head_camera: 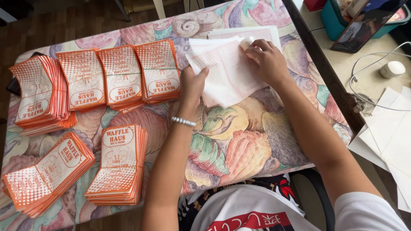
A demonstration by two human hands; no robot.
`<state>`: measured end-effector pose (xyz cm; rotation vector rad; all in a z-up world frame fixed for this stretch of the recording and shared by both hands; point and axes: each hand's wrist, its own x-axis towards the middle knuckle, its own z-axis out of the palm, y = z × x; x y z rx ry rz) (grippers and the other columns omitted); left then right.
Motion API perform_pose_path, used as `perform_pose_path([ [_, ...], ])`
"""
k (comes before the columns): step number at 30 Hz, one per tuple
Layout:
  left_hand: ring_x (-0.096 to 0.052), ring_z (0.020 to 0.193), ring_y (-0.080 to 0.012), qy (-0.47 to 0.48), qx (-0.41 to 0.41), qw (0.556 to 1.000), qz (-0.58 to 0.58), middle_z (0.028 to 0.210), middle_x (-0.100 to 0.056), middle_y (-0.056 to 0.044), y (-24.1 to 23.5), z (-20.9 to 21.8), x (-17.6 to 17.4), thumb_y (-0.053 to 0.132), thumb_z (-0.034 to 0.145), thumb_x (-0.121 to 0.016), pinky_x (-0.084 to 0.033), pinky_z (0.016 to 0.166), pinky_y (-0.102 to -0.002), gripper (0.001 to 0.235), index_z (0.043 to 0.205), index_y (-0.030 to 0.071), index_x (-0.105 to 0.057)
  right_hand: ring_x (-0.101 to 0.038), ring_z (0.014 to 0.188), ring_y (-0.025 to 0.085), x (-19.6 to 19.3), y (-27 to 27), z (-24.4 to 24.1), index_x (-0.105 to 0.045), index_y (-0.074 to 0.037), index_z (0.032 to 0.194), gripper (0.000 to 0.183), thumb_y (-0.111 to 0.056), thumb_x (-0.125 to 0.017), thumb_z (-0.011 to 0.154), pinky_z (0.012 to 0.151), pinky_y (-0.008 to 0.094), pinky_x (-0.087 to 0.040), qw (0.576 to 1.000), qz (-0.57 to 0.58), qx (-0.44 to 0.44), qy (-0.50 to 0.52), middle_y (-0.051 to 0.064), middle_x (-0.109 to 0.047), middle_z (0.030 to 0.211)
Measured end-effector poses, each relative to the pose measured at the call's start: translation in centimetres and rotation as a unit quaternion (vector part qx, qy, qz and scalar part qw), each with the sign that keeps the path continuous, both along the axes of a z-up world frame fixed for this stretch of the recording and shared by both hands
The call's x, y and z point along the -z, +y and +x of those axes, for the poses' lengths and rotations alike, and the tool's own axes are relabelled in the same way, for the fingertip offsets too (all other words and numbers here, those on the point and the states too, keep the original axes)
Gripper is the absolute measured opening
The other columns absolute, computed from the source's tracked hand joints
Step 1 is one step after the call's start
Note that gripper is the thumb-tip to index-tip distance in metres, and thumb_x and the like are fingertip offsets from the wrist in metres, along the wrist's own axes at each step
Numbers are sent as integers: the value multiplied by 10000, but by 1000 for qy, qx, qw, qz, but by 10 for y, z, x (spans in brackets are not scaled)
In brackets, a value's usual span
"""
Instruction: Folding flat paper sheets into bags and organizing them into stacks on a table.
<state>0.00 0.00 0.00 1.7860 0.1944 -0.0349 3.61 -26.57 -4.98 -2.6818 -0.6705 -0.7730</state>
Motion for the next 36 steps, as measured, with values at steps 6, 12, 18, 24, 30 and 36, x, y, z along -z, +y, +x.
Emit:
perform_pose_path([
  [6, -722, 956, -167, -73, 64, 995, -30, 990, -767, -22, 42, -73, -42, 144, 932, -647, -572, 796, -317, 143, 1033, 70, -718, -477, 1359, 355, -34, 19, -18, -530, -33, 1480, 794, -591, -667, 931, 1052, 576, -450, 956, 270, -45, 102, 175, -439, 1494],
  [12, -606, 943, -100, -175, -2, 972, -156, 981, -716, -48, 67, -119, -35, 193, 940, -718, -576, 848, -333, 262, 1142, 27, -707, -742, 888, 198, -113, 90, -113, -667, -64, 1146, 557, -17, -937, 660, 805, 358, -644, 774, 544, -82, 311, 37, -723, 979],
  [18, -590, 961, -90, -240, -59, 961, -126, 962, -712, -63, 67, -144, -22, 198, 984, -685, -554, 897, -347, 209, 1109, 31, -677, -710, 868, 155, -50, 80, -130, -688, -54, 1065, 416, -28, -948, 742, 820, 336, -615, 808, 549, -46, 208, 74, -720, 910],
  [24, -613, 1016, -116, -280, -87, 953, -83, 1006, -715, -100, 54, -166, -25, 224, 1051, -589, -544, 934, -396, 214, 1154, 42, -635, -642, 1046, 201, -38, 72, -159, -617, -24, 1326, 486, 16, -827, 890, 1020, 414, -538, 852, 500, -100, 118, 118, -686, 1092],
  [30, -629, 978, -184, -288, -85, 950, -87, 968, -675, -130, 44, -163, -11, 226, 1071, -539, -521, 932, -441, 207, 1154, 44, -593, -621, 1041, 156, -36, 77, -175, -384, -47, 1585, 760, 1, -771, 932, 1017, 375, -544, 850, 497, -119, 128, 108, -679, 1125],
  [36, -590, 1001, -188, -293, -96, 948, -85, 990, -646, -144, 39, -165, -20, 245, 1085, -500, -495, 952, -462, 216, 1154, 50, -560, -625, 1095, 204, -39, 74, -177, -282, -61, 1633, 778, 42, -714, 994, 1003, 397, -564, 855, 490, -122, 118, 154, -650, 1181],
])
